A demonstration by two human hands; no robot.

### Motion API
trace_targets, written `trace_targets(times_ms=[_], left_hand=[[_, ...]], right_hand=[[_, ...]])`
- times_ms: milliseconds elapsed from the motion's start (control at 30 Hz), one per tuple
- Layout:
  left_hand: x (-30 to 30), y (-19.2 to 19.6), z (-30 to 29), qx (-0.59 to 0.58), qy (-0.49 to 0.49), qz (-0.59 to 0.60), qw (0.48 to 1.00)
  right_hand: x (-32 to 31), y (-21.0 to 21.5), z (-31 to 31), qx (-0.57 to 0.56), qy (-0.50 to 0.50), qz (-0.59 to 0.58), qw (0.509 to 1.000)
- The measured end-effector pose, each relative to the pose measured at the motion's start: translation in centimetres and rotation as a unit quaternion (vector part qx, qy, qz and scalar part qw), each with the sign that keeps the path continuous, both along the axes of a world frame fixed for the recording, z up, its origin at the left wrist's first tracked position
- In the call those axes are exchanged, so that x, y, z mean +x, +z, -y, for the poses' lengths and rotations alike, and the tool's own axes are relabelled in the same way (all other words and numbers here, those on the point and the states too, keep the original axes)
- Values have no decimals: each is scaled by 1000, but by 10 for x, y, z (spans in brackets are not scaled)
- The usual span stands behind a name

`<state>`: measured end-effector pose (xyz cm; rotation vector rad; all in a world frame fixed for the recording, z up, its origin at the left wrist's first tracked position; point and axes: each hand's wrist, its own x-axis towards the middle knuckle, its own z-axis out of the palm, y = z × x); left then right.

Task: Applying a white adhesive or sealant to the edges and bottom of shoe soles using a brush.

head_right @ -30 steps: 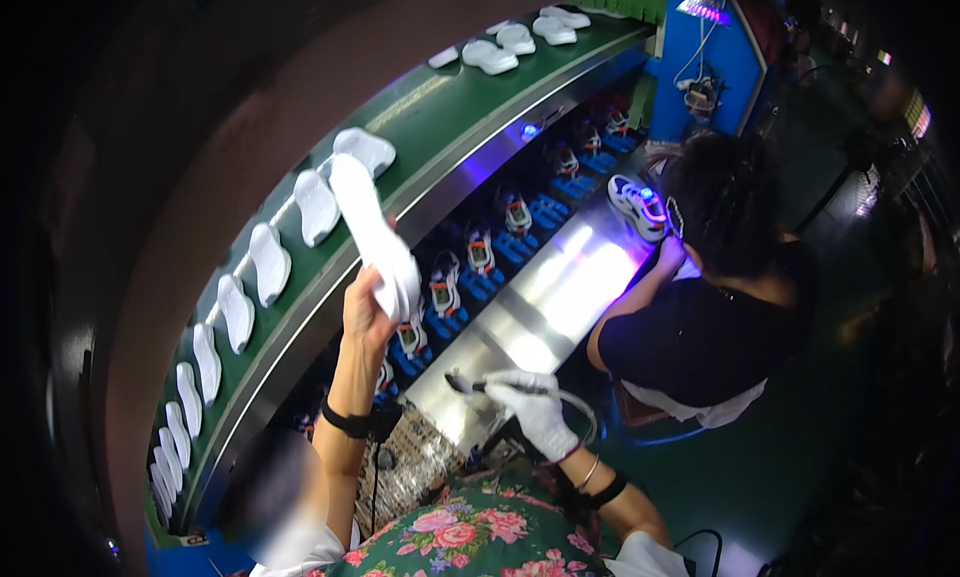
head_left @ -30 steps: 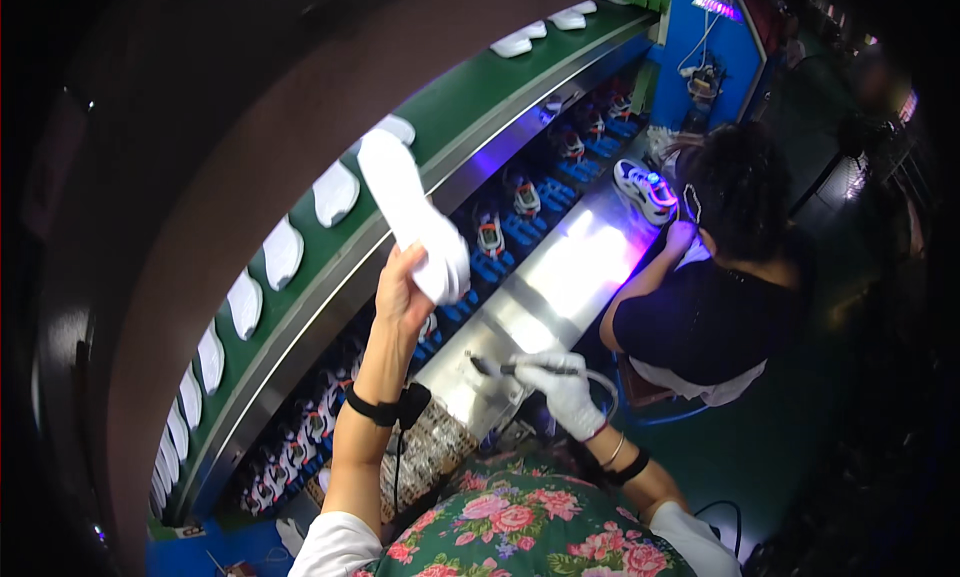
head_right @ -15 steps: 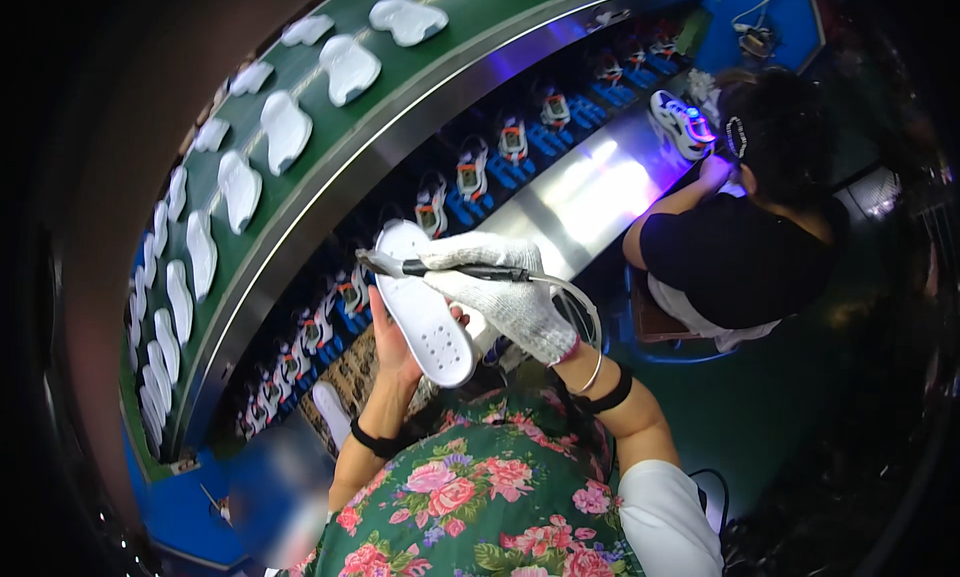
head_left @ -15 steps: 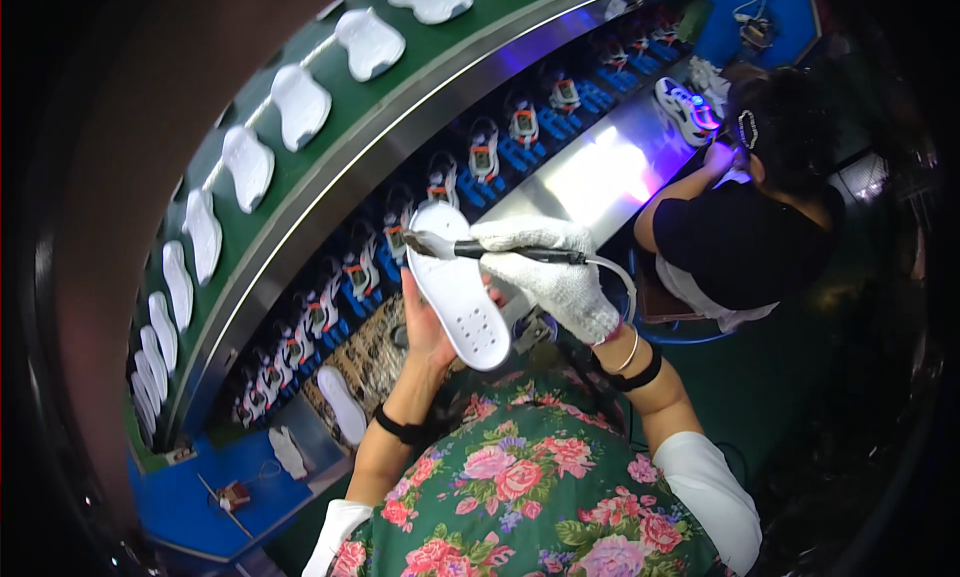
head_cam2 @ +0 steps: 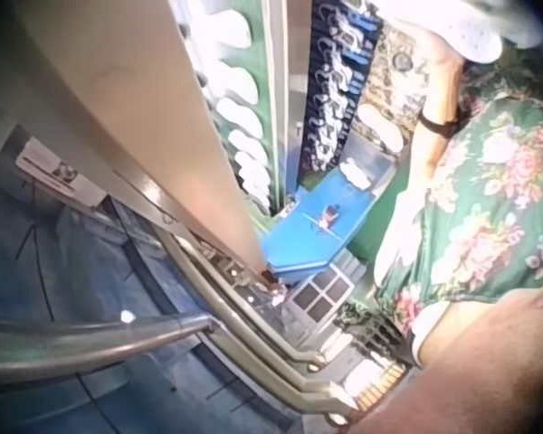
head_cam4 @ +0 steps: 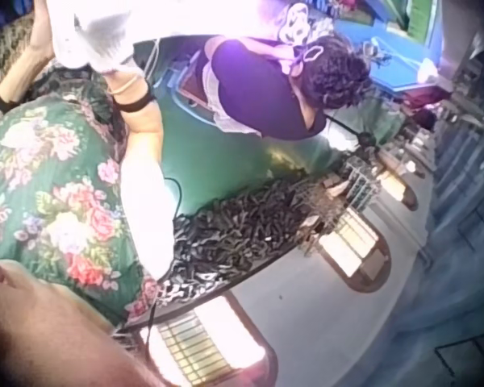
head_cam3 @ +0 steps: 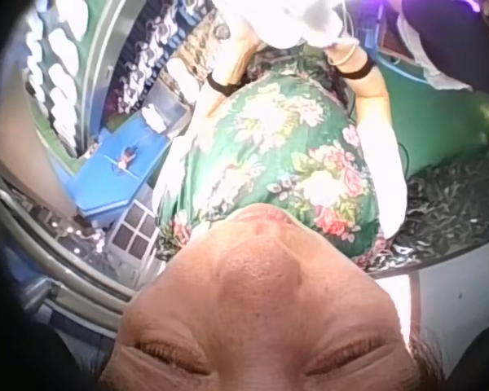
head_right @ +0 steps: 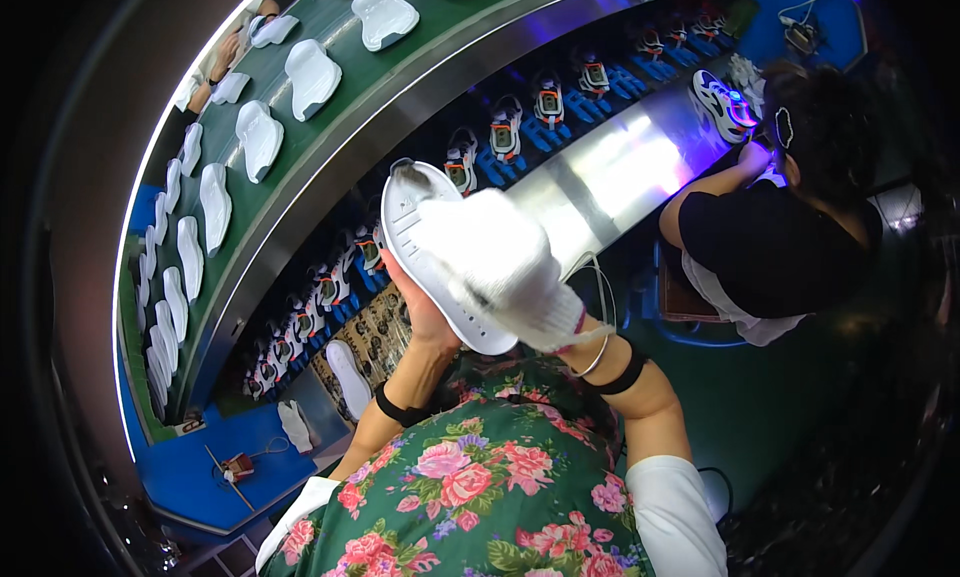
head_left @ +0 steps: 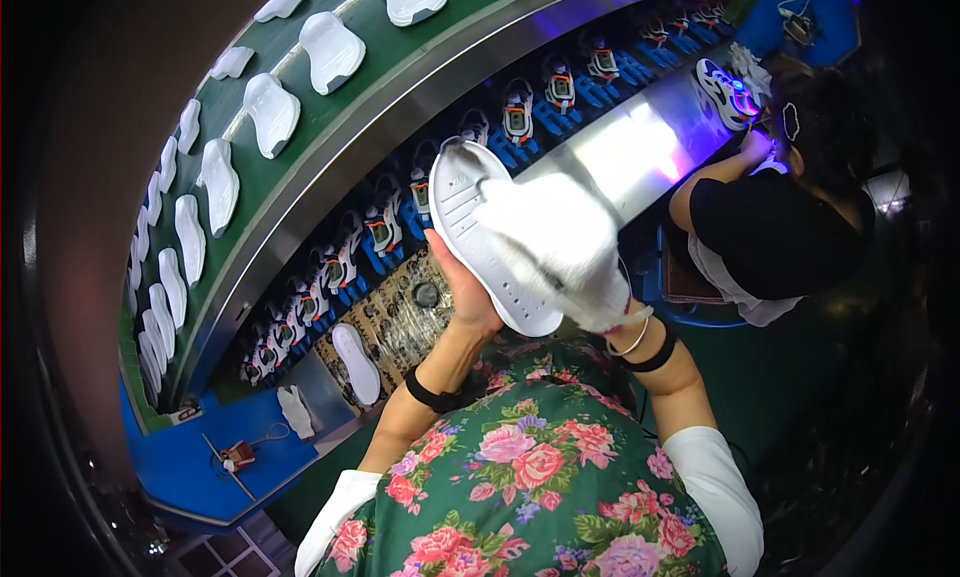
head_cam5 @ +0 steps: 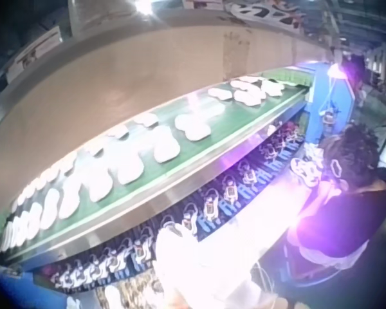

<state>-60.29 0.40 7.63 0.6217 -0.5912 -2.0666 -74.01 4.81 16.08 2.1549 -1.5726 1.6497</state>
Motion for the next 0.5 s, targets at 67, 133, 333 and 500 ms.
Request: trace_targets(times_ms=[67, 133, 333, 500], left_hand=[[-1, -3, -1, -3, -25, 0, 1000], [-9, -10, -7, -71, 137, 192, 969], [-2, -13, 13, 25, -31, -43, 998], [2, -21, 22, -38, -33, 38, 998]], right_hand=[[12, -14, -10, 14, 10, -37, 999], [16, -13, -10, 9, 22, -32, 999], [-10, -17, 3, -16, -1, 66, 998], [-3, -16, -3, 16, 128, 79, 988]])
